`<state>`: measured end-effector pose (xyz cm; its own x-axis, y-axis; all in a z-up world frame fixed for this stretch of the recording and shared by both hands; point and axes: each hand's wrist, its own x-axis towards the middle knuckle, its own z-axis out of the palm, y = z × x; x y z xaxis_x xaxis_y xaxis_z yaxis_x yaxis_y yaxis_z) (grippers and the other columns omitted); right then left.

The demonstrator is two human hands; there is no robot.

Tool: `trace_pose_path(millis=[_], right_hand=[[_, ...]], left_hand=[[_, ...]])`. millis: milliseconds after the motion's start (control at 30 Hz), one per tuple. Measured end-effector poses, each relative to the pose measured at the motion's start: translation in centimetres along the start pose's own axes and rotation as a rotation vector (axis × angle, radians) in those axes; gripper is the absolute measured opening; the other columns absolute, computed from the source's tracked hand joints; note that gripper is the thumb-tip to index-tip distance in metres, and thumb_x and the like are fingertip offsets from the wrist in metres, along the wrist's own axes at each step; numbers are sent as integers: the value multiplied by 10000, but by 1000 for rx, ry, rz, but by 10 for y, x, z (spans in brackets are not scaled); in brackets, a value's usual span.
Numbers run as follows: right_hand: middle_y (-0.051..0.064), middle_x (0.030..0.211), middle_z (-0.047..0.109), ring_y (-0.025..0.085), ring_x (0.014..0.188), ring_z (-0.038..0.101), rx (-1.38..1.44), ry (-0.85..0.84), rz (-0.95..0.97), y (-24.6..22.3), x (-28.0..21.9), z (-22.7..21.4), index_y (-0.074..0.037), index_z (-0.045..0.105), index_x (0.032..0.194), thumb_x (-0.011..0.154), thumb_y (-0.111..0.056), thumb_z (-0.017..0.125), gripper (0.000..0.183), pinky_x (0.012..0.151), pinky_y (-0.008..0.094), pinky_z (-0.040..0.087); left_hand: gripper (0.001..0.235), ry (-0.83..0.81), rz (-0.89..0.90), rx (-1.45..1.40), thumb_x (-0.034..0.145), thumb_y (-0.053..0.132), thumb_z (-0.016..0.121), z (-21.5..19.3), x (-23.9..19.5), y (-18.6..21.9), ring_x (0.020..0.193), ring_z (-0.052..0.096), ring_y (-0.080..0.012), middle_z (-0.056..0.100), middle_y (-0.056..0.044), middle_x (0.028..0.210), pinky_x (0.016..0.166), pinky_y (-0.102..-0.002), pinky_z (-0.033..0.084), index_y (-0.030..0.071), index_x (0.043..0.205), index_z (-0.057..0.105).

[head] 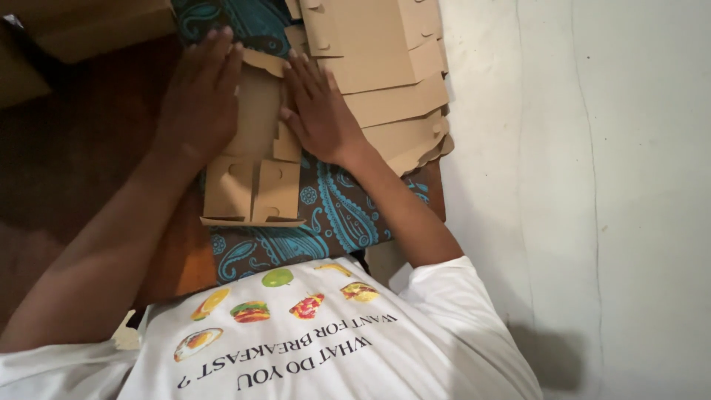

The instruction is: Assembling cardboard boxes by folding flat sheets and tucking in tabs.

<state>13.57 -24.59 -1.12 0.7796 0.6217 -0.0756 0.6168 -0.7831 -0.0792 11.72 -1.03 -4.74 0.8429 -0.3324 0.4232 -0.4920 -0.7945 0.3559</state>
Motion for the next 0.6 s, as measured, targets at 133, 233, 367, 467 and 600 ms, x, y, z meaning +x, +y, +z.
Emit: trace_pose_path(millis=[133,233,367,467,600], right_hand=[[190,1659,234,395,1559,248,99,252,-86,2,-4,11,43,375,1550,1140,-252,463,513,1289,548,312],[195,1415,449,422,1295,478,188,525,-128,1,-2,15,66,581,1328,1033,-79,583,329,1060,543,473],[171,1209,679,384,1168,615,208,617,-119,0,-9,11,34,695,1197,968,-15,635,242,982,537,520],[85,1221,730,330,1239,602,123,573,-72,0,-10,7,-107,630,1238,926,-55,638,317,978,561,451],[109,1205,692,346,1184,613,163,552,-14,11,-4,14,-116,640,1250,961,-68,603,296,992,550,432]], left_hand=[[532,-31,64,91,1031,86,593,9,-6,-11,1472,402,-433,502,-292,1567,1230,-545,286,-139,1508,526],[604,-92,42,90,1029,208,569,9,-8,-14,1504,368,-411,453,-274,1615,1233,-543,255,-122,1530,500],[751,-149,17,98,1031,372,532,7,-12,-9,1547,301,-390,383,-277,1663,1227,-568,219,-137,1573,428],[747,-188,-18,33,1080,403,445,2,-12,-6,1574,210,-384,292,-250,1704,1250,-594,132,-125,1604,382],[669,-197,-44,90,1028,359,504,-27,4,4,1516,332,-378,405,-227,1650,1213,-558,233,-55,1552,459]])
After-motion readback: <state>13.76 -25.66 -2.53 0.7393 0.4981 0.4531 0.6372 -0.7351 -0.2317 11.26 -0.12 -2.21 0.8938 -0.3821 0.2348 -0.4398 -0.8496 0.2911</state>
